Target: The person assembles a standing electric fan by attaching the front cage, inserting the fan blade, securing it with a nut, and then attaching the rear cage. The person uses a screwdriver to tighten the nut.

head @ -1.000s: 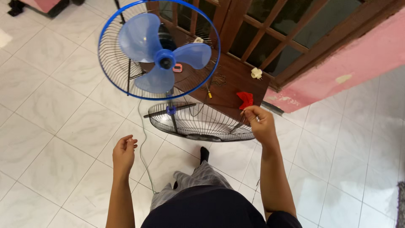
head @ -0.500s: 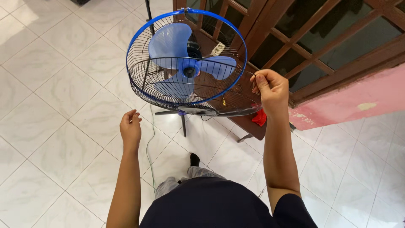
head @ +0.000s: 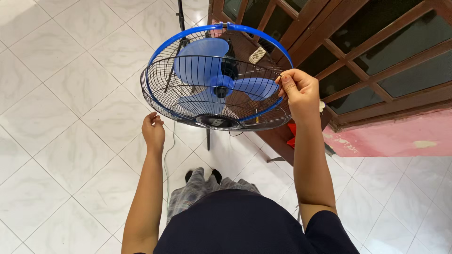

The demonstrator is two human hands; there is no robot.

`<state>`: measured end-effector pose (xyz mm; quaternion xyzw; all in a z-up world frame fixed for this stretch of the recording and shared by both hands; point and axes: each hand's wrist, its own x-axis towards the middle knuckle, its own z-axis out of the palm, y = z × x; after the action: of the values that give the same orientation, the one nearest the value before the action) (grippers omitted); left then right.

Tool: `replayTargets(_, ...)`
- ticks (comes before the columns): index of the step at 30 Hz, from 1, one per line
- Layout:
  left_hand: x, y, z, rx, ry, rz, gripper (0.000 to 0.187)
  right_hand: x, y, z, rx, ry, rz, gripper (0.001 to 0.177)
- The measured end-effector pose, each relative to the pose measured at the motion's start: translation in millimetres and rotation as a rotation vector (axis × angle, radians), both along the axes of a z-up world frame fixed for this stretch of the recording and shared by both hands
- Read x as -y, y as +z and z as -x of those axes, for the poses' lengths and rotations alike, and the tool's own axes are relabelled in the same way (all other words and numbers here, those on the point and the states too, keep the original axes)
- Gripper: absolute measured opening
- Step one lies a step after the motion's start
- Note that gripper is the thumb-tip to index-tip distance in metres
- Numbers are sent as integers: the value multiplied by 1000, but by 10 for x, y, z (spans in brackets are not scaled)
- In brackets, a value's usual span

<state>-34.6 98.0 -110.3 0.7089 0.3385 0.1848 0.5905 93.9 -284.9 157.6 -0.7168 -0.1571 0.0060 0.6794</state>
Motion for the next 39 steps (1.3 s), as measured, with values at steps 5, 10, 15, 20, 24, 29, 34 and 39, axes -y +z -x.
replayTargets(5,-140,-102,-170,18,-31,-37,31,-37,-48,-110,-29,-26,14,20)
replayTargets(10,-228,-11,-266,115,-44,87,30,-9,-58,-158,-70,-62,20,20)
replayTargets(15,-172,159,-368,119,-39,144,28,39,-85,-211,-61,-78,10,20)
replayTargets(20,-152,216,-411,133,-35,131,29,69,-138,-292,-87,-90,-13,19)
replayTargets(24,-139,295,-450,97,-41,125,33,93,-177,-314,-88,-86,-22,19)
replayTargets(29,-137,442,-471,27,-55,96,37,128,-190,-311,-116,-95,-69,20)
replayTargets(34,-145,509,-509,53,-57,-46,29,106,-240,-394,-113,-107,-35,19)
replayTargets(39,-191,473,-534,60,-41,-54,25,60,-346,-492,-46,-46,-24,21)
